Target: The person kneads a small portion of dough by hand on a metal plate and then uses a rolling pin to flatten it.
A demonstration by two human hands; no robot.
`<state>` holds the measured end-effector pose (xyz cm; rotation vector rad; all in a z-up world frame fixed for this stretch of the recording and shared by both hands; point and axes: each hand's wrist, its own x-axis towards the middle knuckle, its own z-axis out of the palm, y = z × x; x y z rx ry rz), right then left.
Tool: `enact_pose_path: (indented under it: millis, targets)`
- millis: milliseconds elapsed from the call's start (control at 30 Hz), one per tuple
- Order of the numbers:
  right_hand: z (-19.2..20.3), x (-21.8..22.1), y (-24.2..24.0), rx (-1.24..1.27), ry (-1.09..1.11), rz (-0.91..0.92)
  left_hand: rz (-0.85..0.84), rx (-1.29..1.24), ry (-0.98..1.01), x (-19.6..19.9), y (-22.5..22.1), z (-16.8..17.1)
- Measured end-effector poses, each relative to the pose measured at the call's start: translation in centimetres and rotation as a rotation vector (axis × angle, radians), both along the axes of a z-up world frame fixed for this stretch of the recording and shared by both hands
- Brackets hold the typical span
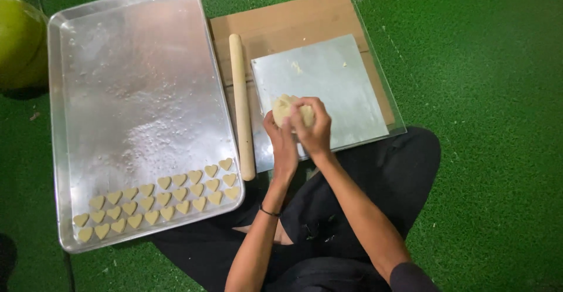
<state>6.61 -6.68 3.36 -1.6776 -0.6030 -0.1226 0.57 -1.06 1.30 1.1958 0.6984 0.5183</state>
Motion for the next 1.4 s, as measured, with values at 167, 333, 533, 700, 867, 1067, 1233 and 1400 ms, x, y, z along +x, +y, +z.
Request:
enact_pose_path:
  millis: [167,333,533,700,867,1067,1233,1400]
  targets:
    - [-1.0,1.9,0.5,-0.075,0.019,-0.051,0.047,0.273,-0.081,1.5,0.6,-0.6]
    - [-1.2,3.6,0.6,-0.061,0.037,0.094,0.133,0.361,-0.147,2.3,1.2,-1.8]
    - [-1.8,5.3,1.2,-0.048,0.166,0.199,0.154,0.449,-0.078,3.8,2.8,-0.5]
    - [-3.1,6.8,1.3,-0.045,0.263,0.256,0.032,0.389,-0.118,5.1,4.6,-1.7]
    - [-4.2,8.2,1.4,-0.061,0.347,0.362,-0.121,0.338,-0.125,5.7,6.1,-2.8]
    - [-2.1,7.3,1.6,0.020,0.352,0.378,-0.105,0.231,-0.107,4.4,5.4,-1.7]
    - [1.3,5.8,0.5,-0.263,-0.130,-0.153,-0.094,0.566,-0.075,2.2,4.1,1.4]
    - [6.1,0.0,-1.2,-0.284,0.358,-0.054,-0.257,0.705,-0.085,1.1,2.5,3.5]
